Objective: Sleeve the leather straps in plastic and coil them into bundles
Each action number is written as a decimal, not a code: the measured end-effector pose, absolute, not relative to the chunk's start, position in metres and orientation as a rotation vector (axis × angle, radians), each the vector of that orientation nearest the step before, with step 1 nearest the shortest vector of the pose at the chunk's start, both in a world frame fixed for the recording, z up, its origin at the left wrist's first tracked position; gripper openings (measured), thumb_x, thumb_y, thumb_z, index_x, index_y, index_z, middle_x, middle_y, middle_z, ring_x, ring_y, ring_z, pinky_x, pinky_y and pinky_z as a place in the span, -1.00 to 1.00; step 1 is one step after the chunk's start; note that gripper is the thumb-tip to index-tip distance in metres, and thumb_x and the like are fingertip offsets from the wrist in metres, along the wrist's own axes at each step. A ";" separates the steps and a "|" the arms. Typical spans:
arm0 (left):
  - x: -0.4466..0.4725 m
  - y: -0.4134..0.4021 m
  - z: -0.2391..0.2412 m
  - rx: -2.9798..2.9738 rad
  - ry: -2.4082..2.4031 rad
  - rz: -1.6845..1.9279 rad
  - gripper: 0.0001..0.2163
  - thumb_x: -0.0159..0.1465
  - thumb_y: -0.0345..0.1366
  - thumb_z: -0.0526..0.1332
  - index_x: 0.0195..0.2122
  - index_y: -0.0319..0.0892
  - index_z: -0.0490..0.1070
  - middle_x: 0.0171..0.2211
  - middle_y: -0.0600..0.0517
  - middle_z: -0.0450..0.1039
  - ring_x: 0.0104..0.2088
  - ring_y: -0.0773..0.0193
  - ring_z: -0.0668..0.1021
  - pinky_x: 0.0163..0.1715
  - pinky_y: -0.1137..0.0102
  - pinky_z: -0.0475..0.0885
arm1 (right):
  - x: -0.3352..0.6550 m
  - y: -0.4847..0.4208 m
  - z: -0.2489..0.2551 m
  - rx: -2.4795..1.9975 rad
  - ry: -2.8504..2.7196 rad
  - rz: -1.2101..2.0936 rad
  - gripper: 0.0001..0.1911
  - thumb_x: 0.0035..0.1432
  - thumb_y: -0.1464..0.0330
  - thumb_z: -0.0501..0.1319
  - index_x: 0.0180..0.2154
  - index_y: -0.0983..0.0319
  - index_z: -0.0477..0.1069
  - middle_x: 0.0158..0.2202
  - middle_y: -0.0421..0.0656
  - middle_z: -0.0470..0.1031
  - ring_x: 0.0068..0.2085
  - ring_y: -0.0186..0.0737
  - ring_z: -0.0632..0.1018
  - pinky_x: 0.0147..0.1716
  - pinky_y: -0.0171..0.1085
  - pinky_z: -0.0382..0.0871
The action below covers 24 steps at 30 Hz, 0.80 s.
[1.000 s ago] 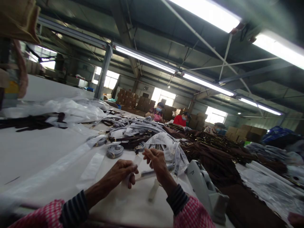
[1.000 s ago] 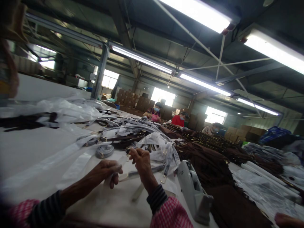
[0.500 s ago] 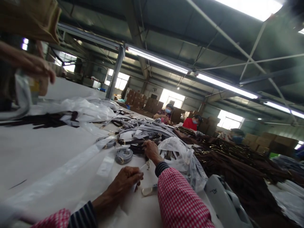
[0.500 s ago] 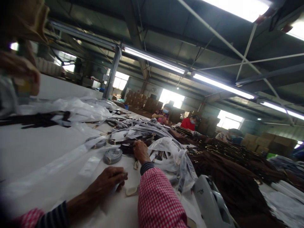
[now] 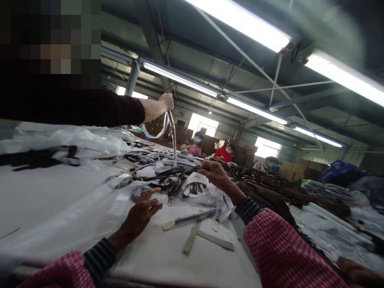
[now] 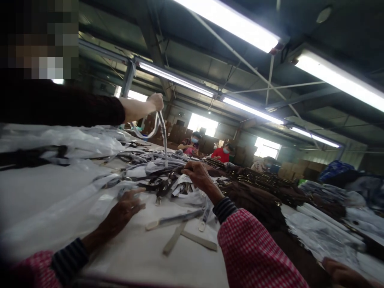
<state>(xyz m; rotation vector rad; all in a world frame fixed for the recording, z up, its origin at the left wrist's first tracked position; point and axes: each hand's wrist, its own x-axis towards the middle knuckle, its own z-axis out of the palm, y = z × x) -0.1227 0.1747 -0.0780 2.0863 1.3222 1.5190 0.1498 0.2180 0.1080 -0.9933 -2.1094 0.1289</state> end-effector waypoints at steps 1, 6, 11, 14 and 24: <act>-0.120 0.173 -0.076 2.096 1.311 1.484 -0.72 0.33 -0.07 0.19 -0.39 -0.10 0.56 0.32 -0.14 0.36 0.30 -0.16 0.33 0.30 -0.01 0.22 | 0.153 0.209 0.113 -0.972 -2.074 0.154 -0.83 0.16 0.29 0.30 -0.43 0.24 0.50 -0.57 -0.29 0.36 -0.53 -0.34 0.36 -0.47 -0.30 0.20; -0.095 0.159 -0.046 2.131 1.217 1.347 -0.69 0.32 -0.03 0.24 -0.45 -0.10 0.58 0.41 -0.08 0.24 0.37 -0.21 0.23 0.37 -0.07 0.09 | 0.158 0.167 0.138 -0.760 -1.851 0.476 -0.73 0.09 0.18 0.37 -0.44 0.22 0.43 -0.62 -0.32 0.34 -0.63 -0.38 0.33 -0.64 -0.35 0.21; -0.068 0.158 0.005 2.053 0.997 1.470 -0.78 0.17 -0.07 0.42 -0.45 -0.10 0.59 0.30 -0.08 0.37 0.32 -0.17 0.28 0.36 0.09 0.14 | 0.152 0.118 0.152 -0.614 -1.937 0.599 -0.72 0.14 0.18 0.39 -0.44 0.23 0.46 -0.61 -0.33 0.37 -0.62 -0.42 0.37 -0.61 -0.39 0.27; -0.061 0.160 0.024 1.993 0.925 1.321 -0.74 0.08 -0.04 0.49 -0.42 -0.13 0.63 -0.07 -0.10 0.60 0.00 -0.06 0.52 0.12 0.18 0.39 | 0.154 0.103 0.161 -0.554 -1.942 0.574 -0.74 0.18 0.21 0.38 -0.43 0.24 0.46 -0.60 -0.33 0.36 -0.61 -0.44 0.37 -0.60 -0.39 0.27; -0.059 0.114 0.112 1.615 0.686 1.396 -0.71 0.13 -0.07 0.50 -0.41 -0.23 0.63 -0.34 -0.04 0.61 -0.27 0.17 0.62 -0.17 0.30 0.58 | 0.172 0.129 0.080 -0.752 -1.573 0.577 -0.38 0.07 0.17 0.41 0.16 0.17 0.42 0.10 0.01 0.47 0.05 0.00 0.51 -0.44 -0.34 0.50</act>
